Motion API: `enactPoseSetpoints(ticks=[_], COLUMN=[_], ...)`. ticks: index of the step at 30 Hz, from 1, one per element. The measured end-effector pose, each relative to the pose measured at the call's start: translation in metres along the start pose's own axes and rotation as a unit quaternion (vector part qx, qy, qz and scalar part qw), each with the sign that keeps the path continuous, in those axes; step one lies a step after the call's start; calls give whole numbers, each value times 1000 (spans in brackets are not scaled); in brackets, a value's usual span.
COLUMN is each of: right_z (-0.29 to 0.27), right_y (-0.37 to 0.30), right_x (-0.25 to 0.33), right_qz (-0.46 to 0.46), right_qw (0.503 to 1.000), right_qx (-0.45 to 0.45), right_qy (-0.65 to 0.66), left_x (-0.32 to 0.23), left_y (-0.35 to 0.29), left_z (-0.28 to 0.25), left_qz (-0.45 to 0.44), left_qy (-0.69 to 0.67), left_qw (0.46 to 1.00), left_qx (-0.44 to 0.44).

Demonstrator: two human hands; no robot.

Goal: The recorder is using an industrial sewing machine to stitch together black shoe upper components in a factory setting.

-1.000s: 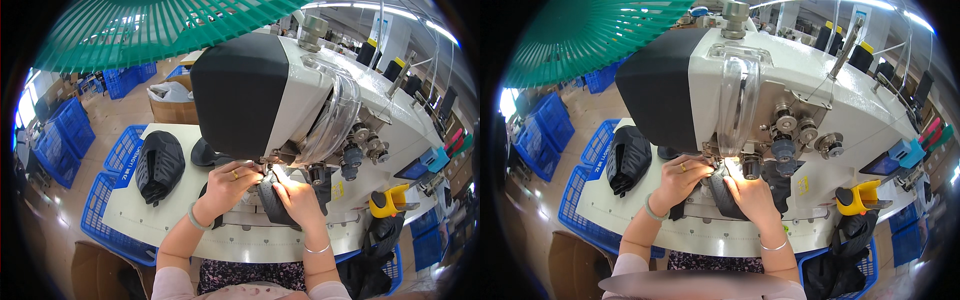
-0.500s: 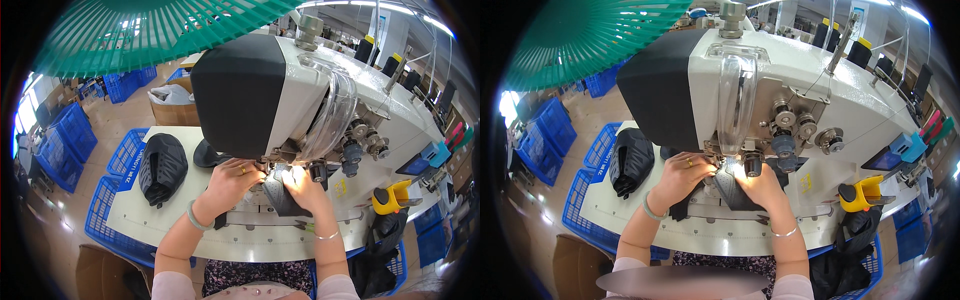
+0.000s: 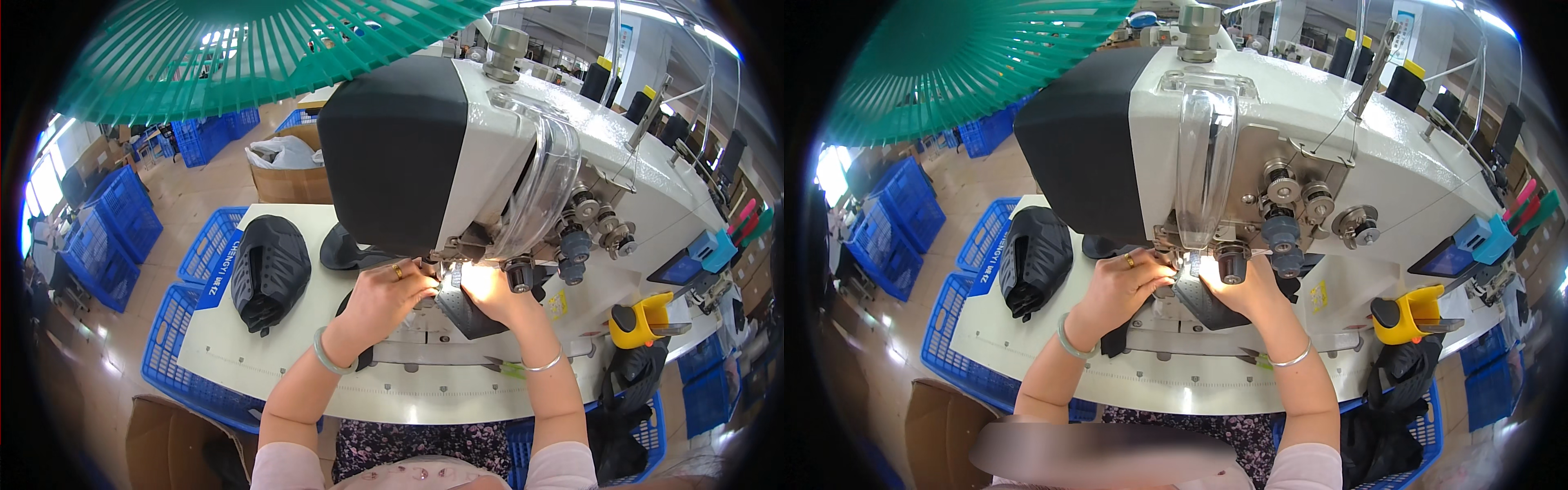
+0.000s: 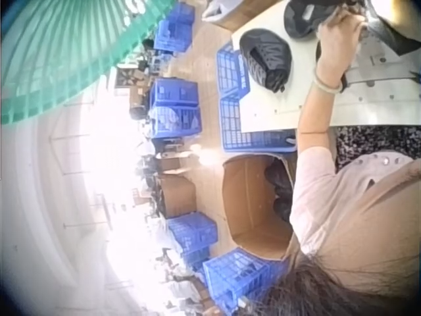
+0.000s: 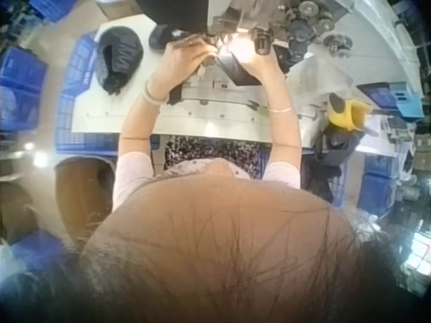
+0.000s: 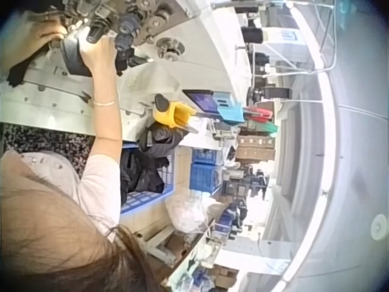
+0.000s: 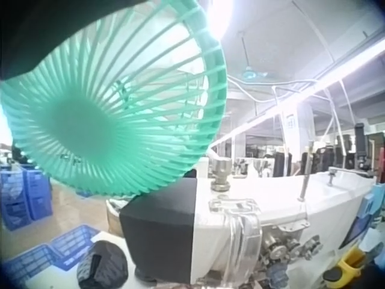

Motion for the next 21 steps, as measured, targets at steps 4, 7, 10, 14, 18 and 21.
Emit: enactPoseSetpoints(ticks=[4,7,10,14,18,21], right_z=[6,-1,-12,-12,6,11], right_y=[6,7,-1,-28,-36,-36], right_x=[-9,-10,4,43,48,38], right_qz=[-21,-14,77,-101,-135,-186], right_qw=[997,998,992,965,967,954], right_qx=[-7,-8,62,-151,-159,-203], right_qy=[-69,-68,-77,-192,-146,-119], left_x=[-2,-4,-4,0,0,0], left_y=[0,0,1,2,1,-2], left_z=[0,0,0,1,8,11], left_qz=[1,10,19,21,-6,-105], left_qy=[31,79,119,112,36,-56], left_qw=[1000,997,993,993,997,990], left_qx=[-6,-9,-18,-27,-72,-75])
Point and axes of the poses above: each hand's wrist, its own y-axis towards the middle knuckle, its own z-axis out of the palm, x = y × z, the point moved 1 cm from there along y, towards the middle knuckle, and after that the axes turned 15 degrees about x, right-handed, at the moved point
